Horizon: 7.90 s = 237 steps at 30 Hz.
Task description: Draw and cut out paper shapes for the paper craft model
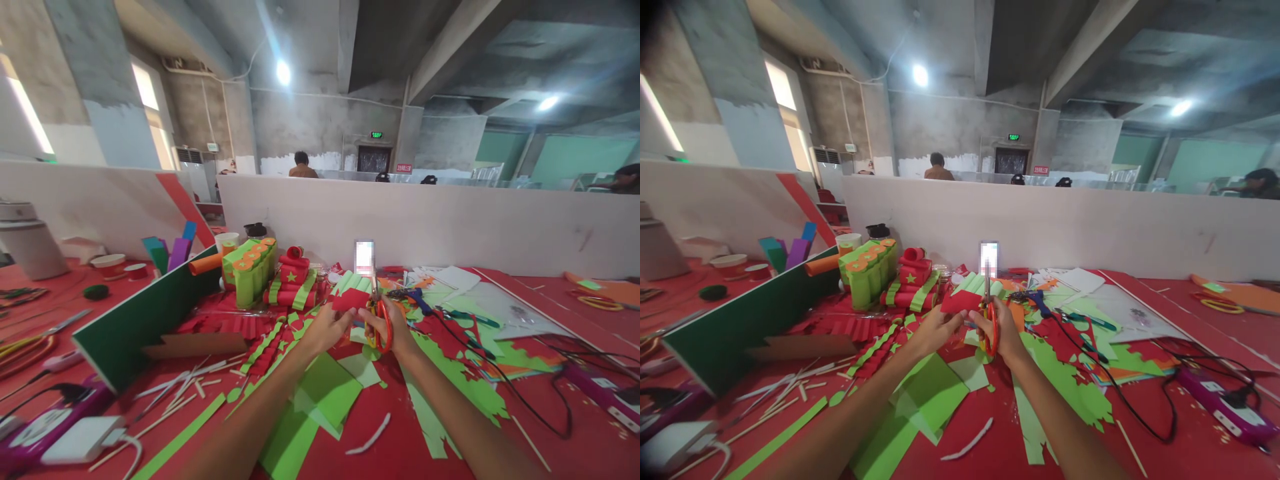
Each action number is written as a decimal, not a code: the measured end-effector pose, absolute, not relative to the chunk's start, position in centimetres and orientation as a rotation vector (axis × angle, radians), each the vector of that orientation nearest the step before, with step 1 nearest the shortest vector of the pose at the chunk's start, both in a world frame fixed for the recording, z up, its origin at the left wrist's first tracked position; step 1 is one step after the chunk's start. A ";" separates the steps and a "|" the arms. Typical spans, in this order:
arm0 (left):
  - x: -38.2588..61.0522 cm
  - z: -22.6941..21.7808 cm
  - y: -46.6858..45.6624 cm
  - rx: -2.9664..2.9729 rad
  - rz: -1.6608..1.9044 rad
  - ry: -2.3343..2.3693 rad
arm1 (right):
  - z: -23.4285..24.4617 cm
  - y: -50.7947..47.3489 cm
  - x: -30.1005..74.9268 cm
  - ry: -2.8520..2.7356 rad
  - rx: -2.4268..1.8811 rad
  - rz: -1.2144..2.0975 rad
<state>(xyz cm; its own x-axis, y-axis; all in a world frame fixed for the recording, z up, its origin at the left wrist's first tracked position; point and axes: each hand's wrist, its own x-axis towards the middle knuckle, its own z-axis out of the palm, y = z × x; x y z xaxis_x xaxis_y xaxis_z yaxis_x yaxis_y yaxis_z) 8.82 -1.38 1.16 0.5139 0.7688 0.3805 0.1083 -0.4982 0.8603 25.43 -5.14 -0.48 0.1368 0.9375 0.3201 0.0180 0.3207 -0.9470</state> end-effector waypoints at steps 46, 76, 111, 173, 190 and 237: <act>8.2 1.5 0.2 1.477 1.232 0.870 | -0.8 -6.5 23.8 -1.498 -1.049 1.070; 8.3 2.1 -0.5 1.509 1.257 0.867 | -0.7 -6.6 23.9 -1.515 -1.063 1.011; 7.6 2.6 0.0 1.548 1.182 0.874 | -0.6 -6.1 25.1 -1.649 -1.122 0.903; 7.2 2.4 -0.2 1.619 1.280 0.862 | 0.3 -6.7 25.2 -1.669 -1.060 1.013; 7.1 2.8 -0.3 1.641 1.260 0.861 | 0.7 -6.8 25.4 -1.674 -1.087 0.983; 8.5 2.1 -1.5 1.627 1.297 0.746 | -1.1 -6.6 23.4 -1.362 -0.877 1.138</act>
<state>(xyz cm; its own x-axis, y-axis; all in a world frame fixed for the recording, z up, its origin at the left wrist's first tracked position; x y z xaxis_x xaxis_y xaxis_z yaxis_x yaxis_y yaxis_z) 8.47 -1.51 2.13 0.2685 0.8674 0.4190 -0.0745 -0.4149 0.9068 23.38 -6.59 -1.11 -0.1229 0.9534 0.2756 -0.1017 0.2641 -0.9591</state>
